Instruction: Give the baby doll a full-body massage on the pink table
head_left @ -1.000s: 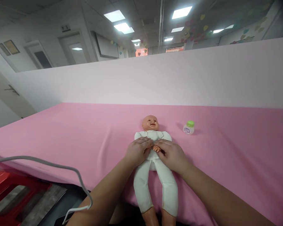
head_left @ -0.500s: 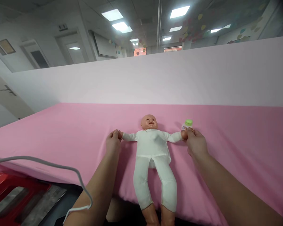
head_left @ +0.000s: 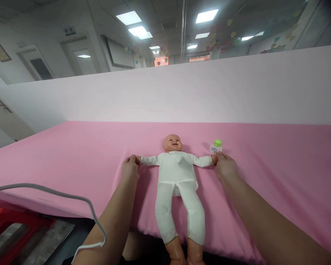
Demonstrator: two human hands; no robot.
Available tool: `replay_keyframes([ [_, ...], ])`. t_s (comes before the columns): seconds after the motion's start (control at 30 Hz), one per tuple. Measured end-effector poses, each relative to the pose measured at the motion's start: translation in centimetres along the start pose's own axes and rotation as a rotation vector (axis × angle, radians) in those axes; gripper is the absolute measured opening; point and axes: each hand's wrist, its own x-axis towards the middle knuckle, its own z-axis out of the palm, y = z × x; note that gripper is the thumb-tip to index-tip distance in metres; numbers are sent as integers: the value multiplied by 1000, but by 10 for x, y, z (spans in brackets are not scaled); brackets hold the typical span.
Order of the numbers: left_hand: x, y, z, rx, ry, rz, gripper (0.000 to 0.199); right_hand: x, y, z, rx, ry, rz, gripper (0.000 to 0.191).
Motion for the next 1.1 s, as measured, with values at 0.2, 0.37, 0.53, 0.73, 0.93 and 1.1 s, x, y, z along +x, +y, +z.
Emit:
replay_keyframes([
  [0.2,-53,12,19,70,-286,351,33,-57,-35,18,-188,-120,-359,38],
  [0.37,-81,10,28,354,-458,516,31,-94,-41,32,-414,-385,-522,26],
  [0.53,-93,4,29,589,-658,766,33,-109,-40,37,-688,-649,-845,28],
  [0.73,-94,-2,31,827,-809,948,36,-110,-33,39,-780,-727,-1007,39],
  [0.93,-83,1,28,675,-560,825,35,-99,-41,35,-557,-547,-686,30],
  [1.1,-65,10,24,319,-317,450,32,-72,-49,24,-364,-275,-379,31],
])
